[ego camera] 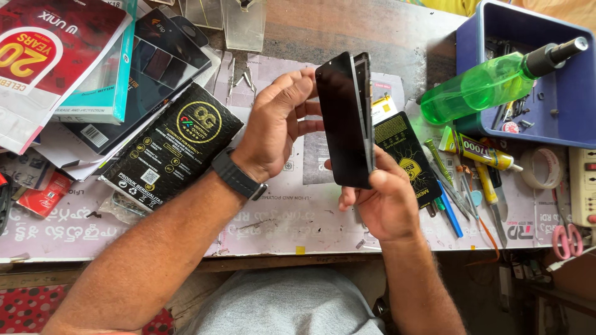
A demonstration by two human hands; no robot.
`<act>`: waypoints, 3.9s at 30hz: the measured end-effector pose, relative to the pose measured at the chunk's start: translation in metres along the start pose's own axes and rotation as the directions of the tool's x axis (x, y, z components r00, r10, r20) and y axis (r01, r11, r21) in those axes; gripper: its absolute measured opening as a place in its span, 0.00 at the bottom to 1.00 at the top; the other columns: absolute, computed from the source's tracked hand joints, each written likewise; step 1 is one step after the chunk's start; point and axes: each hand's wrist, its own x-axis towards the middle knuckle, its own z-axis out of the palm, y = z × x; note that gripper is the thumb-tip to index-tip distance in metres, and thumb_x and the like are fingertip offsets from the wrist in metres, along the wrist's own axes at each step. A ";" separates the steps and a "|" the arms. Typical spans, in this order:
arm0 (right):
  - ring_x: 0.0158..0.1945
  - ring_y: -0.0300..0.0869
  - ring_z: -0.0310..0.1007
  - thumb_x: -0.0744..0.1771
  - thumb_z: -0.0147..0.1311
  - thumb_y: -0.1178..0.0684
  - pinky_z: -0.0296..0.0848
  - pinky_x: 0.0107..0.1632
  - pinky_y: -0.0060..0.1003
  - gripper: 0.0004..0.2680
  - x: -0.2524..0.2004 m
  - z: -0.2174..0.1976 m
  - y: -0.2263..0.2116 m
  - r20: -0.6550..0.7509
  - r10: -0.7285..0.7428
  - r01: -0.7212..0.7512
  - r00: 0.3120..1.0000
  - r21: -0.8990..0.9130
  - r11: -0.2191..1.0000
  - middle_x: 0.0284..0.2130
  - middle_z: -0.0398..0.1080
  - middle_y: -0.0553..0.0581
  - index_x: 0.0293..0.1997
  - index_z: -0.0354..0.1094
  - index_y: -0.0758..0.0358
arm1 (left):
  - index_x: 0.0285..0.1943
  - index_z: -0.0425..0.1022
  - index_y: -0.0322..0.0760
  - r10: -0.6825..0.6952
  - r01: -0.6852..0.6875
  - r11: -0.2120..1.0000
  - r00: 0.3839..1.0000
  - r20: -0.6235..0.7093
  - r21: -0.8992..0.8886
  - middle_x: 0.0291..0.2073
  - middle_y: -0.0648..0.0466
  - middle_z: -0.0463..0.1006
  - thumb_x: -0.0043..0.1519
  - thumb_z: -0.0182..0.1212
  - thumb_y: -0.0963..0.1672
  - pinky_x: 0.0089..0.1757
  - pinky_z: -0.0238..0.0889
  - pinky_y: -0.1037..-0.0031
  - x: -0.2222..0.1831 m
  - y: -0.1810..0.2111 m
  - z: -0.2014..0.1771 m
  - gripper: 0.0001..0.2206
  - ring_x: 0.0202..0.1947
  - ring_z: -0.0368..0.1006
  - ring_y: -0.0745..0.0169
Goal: The person disassembles a mobile phone using a plastic pry tool and a screwdriver, removing the internal components from the frame.
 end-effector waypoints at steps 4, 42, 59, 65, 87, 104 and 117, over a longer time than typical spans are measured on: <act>0.35 0.47 0.75 0.68 0.55 0.45 0.78 0.39 0.44 0.25 0.003 -0.006 -0.005 0.104 0.072 -0.097 0.992 0.261 0.961 0.51 0.71 0.82 0.65 0.59 0.81 | 0.61 0.73 0.32 -0.012 0.013 0.999 0.999 -0.038 0.031 0.48 0.53 0.79 0.66 0.58 0.44 0.53 0.65 0.64 0.000 0.000 -0.006 0.16 0.48 0.72 0.64; 0.60 0.42 0.72 0.57 0.73 0.60 0.78 0.60 0.39 0.37 0.013 0.033 -0.003 -0.094 -0.355 0.085 0.930 -0.884 0.459 0.59 0.69 0.60 0.73 0.53 0.68 | 0.77 0.56 0.52 0.325 -0.424 0.612 0.904 0.277 0.667 0.72 0.45 0.62 0.59 0.40 0.29 0.71 0.66 0.65 -0.026 -0.016 0.020 0.37 0.72 0.66 0.52; 0.71 0.48 0.62 0.62 0.69 0.65 0.73 0.71 0.47 0.32 -0.002 0.021 0.007 -0.003 -0.452 0.337 0.892 -0.663 0.669 0.64 0.61 0.63 0.71 0.49 0.61 | 0.82 0.38 0.60 0.486 -0.592 0.490 0.795 0.364 0.639 0.80 0.49 0.32 0.59 0.42 0.27 0.76 0.46 0.63 -0.027 -0.010 0.021 0.45 0.80 0.35 0.48; 0.69 0.49 0.63 0.62 0.69 0.64 0.71 0.74 0.49 0.32 -0.004 0.018 0.009 0.011 -0.488 0.347 0.873 -0.717 0.605 0.61 0.62 0.63 0.72 0.49 0.62 | 0.83 0.38 0.55 0.514 -0.572 0.484 0.798 0.314 0.662 0.80 0.48 0.37 0.62 0.41 0.28 0.77 0.36 0.65 -0.029 -0.013 0.020 0.42 0.81 0.36 0.50; 0.71 0.52 0.62 0.64 0.69 0.61 0.67 0.75 0.51 0.32 -0.005 -0.001 0.013 0.045 -0.544 0.439 0.838 -0.648 0.622 0.62 0.62 0.65 0.73 0.47 0.61 | 0.82 0.41 0.34 0.483 -0.472 0.683 0.864 0.140 0.557 0.78 0.45 0.53 0.66 0.42 0.33 0.74 0.53 0.71 -0.023 -0.018 0.013 0.32 0.72 0.58 0.60; 0.69 0.50 0.62 0.65 0.69 0.60 0.67 0.75 0.51 0.30 -0.006 0.000 0.015 0.023 -0.582 0.469 0.813 -0.619 0.630 0.62 0.62 0.63 0.71 0.49 0.60 | 0.83 0.43 0.34 0.469 -0.427 0.686 0.879 0.090 0.589 0.77 0.43 0.56 0.67 0.46 0.33 0.73 0.56 0.69 -0.024 -0.015 0.014 0.33 0.70 0.60 0.60; 0.67 0.54 0.65 0.62 0.73 0.62 0.69 0.72 0.52 0.30 -0.006 0.015 0.016 -0.118 -0.510 0.465 0.852 -0.275 0.841 0.59 0.65 0.64 0.70 0.54 0.61 | 0.77 0.18 0.46 0.505 -0.503 0.789 0.858 0.093 0.353 0.81 0.38 0.39 0.62 0.73 0.50 0.62 0.76 0.67 -0.019 -0.005 0.020 0.54 0.68 0.69 0.61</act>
